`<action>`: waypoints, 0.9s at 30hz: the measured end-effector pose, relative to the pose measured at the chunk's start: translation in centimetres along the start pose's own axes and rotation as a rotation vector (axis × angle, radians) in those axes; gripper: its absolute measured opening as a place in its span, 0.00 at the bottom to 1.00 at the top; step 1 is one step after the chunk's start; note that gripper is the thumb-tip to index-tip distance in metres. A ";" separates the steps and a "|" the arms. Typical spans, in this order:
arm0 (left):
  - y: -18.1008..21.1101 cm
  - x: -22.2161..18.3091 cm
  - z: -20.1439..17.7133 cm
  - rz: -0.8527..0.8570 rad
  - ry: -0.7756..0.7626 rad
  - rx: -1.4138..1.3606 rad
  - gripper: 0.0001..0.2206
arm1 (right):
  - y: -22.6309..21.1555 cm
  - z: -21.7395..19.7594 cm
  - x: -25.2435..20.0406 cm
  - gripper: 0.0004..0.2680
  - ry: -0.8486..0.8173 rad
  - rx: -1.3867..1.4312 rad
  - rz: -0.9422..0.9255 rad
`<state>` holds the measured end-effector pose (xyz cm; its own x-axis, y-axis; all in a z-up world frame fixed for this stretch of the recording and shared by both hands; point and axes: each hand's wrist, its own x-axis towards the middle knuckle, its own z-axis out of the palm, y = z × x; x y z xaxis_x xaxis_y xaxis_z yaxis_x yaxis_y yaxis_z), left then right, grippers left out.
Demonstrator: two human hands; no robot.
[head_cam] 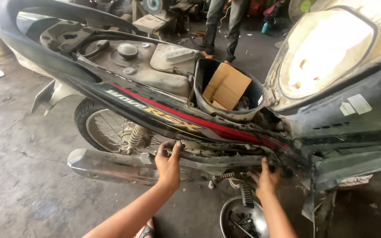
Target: The recorder is removing and replacing side panels and parts on a motorcycle.
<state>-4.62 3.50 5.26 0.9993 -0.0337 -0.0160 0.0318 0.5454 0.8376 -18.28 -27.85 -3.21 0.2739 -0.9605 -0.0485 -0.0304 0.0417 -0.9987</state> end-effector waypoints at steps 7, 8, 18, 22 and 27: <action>5.9 -3.2 2.7 -0.369 0.070 0.169 0.17 | 0.1 -0.8 2.1 0.33 -0.110 -0.201 -0.087; 5.4 -3.1 2.2 -0.359 0.083 0.169 0.17 | 0.3 -1.1 2.4 0.33 -0.126 -0.198 -0.087; 0.9 0.1 -0.7 -0.319 -0.135 0.132 0.14 | -3.4 -3.4 -1.6 0.32 -0.176 -0.816 -0.923; 6.2 -2.1 1.5 -0.372 -0.063 0.105 0.18 | -1.2 -3.1 0.8 0.31 -0.230 -0.872 -0.851; 4.0 -2.4 1.0 -0.054 0.080 0.034 0.28 | -4.7 -2.2 -2.0 0.24 -0.223 -0.851 -0.868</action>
<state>-6.91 4.97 9.22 0.9945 0.0058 -0.1043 0.0864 0.5156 0.8524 -20.86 -26.71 1.59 0.6708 -0.5095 0.5389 -0.3498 -0.8581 -0.3759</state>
